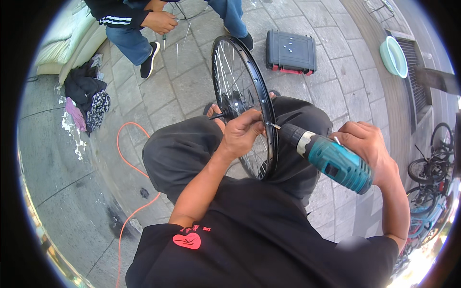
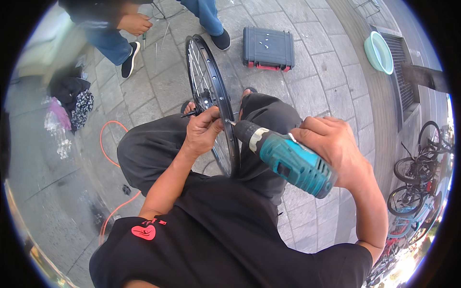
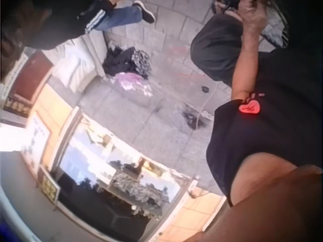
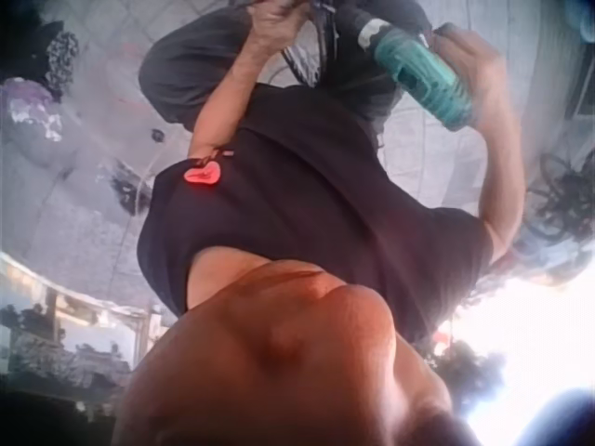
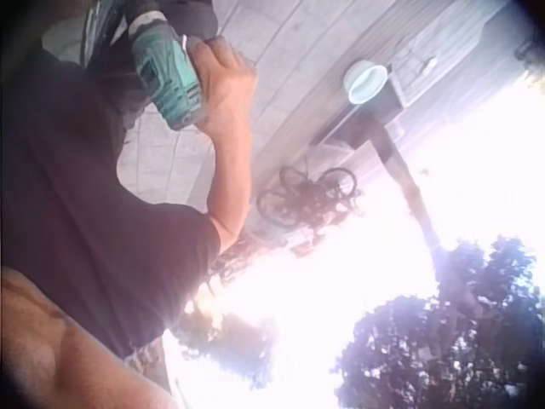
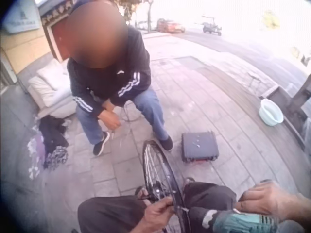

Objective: The person is repairing a bicycle wheel by tightening the spokes with a cordless drill. They rotate the wheel and adjust the spokes systematically.

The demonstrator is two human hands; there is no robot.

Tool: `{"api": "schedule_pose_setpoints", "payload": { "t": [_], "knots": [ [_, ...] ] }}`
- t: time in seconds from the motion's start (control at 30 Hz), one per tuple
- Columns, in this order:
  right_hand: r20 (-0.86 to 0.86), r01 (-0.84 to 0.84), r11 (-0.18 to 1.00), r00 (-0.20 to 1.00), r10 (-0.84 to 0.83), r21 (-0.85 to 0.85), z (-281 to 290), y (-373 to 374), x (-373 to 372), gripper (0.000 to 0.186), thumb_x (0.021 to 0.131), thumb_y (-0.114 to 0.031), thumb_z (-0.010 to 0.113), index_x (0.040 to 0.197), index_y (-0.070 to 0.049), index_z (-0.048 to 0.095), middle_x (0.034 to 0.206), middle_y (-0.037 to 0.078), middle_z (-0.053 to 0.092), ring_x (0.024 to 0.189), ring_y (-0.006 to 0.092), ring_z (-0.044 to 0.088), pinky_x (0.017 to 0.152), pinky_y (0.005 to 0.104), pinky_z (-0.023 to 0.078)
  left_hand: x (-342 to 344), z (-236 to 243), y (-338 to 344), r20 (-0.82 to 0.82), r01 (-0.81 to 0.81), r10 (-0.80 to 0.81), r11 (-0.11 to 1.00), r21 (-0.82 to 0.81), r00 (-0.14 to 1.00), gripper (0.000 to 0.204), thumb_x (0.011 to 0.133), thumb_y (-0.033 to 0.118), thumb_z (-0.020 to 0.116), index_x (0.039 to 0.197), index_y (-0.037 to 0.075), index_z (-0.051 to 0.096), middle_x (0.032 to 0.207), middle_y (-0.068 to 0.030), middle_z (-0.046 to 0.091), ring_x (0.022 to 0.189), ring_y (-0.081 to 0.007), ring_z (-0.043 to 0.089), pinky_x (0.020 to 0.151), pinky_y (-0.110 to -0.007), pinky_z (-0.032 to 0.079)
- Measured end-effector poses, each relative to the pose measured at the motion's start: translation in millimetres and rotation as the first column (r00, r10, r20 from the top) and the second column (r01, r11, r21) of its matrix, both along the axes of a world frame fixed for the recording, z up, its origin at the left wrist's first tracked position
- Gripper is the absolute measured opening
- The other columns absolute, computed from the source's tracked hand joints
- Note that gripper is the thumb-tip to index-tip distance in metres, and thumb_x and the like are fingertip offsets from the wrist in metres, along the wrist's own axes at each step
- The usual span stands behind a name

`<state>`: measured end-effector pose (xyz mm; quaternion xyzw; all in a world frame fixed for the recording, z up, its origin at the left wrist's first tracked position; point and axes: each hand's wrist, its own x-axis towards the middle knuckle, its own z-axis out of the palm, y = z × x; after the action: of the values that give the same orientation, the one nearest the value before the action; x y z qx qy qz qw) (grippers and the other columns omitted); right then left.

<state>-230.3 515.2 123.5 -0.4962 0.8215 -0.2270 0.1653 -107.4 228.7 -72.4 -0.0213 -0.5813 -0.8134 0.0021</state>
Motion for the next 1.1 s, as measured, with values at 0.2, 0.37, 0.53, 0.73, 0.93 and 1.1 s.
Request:
{"api": "schedule_pose_setpoints", "payload": {
  "t": [0.2, 0.37, 0.53, 0.73, 0.93, 1.1],
  "knots": [
    [-0.325, -0.246, 0.963, 0.907, 0.268, 0.108, 12.5, -20.4, -20.5, 0.039, 0.078, -0.019, 0.074, 0.115, -0.005, 0.069, 0.088, 0.004, 0.057, 0.081, 0.0239, 0.062, 0.076, 0.0391, 0.05, 2.3, -14.5, 2.4, -0.004, -0.005, 0.005, 0.998, 0.068, 1.0, 0.02, 0.11, 0.01, 0.066, 0.123, -0.003, 0.07, 0.107, 0.0002, 0.068, 0.093, -0.0062, 0.06, 0.084, -0.024, 0.05],
    [-0.475, -0.377, 0.904, 0.769, 0.428, 0.203, 21.5, -33.4, -36.8, 0.034, 0.079, -0.017, 0.074, 0.11, -0.006, 0.068, 0.085, 0.003, 0.054, 0.078, 0.0206, 0.061, 0.076, 0.0372, 0.05, 3.5, -15.3, 1.1, -0.029, -0.014, 0.016, 0.999, 0.051, 0.999, 0.021, 0.109, 0.011, 0.067, 0.124, -0.004, 0.07, 0.108, -0.0005, 0.069, 0.09, -0.0063, 0.059, 0.081, -0.023, 0.049],
    [-0.493, -0.447, 0.857, 0.702, 0.514, 0.257, 32.2, -48.7, -46.1, 0.034, 0.078, -0.015, 0.077, 0.109, -0.006, 0.067, 0.084, 0.002, 0.053, 0.078, 0.0201, 0.06, 0.077, 0.0367, 0.051, 4.4, -13.8, 2.0, -0.017, -0.03, 0.032, 0.996, 0.083, 0.999, 0.021, 0.109, 0.011, 0.067, 0.124, -0.004, 0.071, 0.106, -0.0001, 0.068, 0.09, -0.0064, 0.059, 0.081, -0.024, 0.05],
    [-0.453, -0.455, 0.83, 0.696, 0.557, 0.322, 38.1, -53.4, -47.9, 0.044, 0.078, -0.014, 0.081, 0.119, -0.008, 0.066, 0.089, 0.004, 0.059, 0.083, 0.0218, 0.065, 0.087, 0.0412, 0.054, 5.5, -14.0, 0.6, -0.028, -0.033, 0.035, 0.996, 0.084, 0.999, 0.02, 0.109, 0.011, 0.067, 0.122, -0.004, 0.071, 0.103, -0.0001, 0.067, 0.091, -0.0073, 0.061, 0.082, -0.025, 0.052],
    [-0.408, -0.454, 0.813, 0.707, 0.577, 0.363, 38.3, -55.0, -48.3, 0.047, 0.08, -0.013, 0.084, 0.124, -0.009, 0.066, 0.092, 0.005, 0.063, 0.086, 0.0232, 0.067, 0.09, 0.0434, 0.055, 5.5, -12.7, -1.4, -0.03, -0.03, 0.031, 0.998, 0.054, 0.999, 0.018, 0.109, 0.009, 0.067, 0.121, -0.004, 0.071, 0.103, -0.0003, 0.066, 0.091, -0.0077, 0.062, 0.082, -0.025, 0.053],
    [-0.413, -0.458, 0.795, 0.685, 0.6, 0.396, 44.3, -61.5, -49.5, 0.047, 0.08, -0.012, 0.085, 0.123, -0.009, 0.066, 0.092, 0.006, 0.063, 0.085, 0.0226, 0.067, 0.09, 0.0428, 0.055, 5.0, -14.3, -0.4, -0.038, -0.043, 0.045, 0.998, 0.044, 0.998, 0.018, 0.109, 0.009, 0.066, 0.12, -0.004, 0.071, 0.102, -0.0004, 0.066, 0.09, -0.0081, 0.062, 0.082, -0.025, 0.053]
  ]
}}
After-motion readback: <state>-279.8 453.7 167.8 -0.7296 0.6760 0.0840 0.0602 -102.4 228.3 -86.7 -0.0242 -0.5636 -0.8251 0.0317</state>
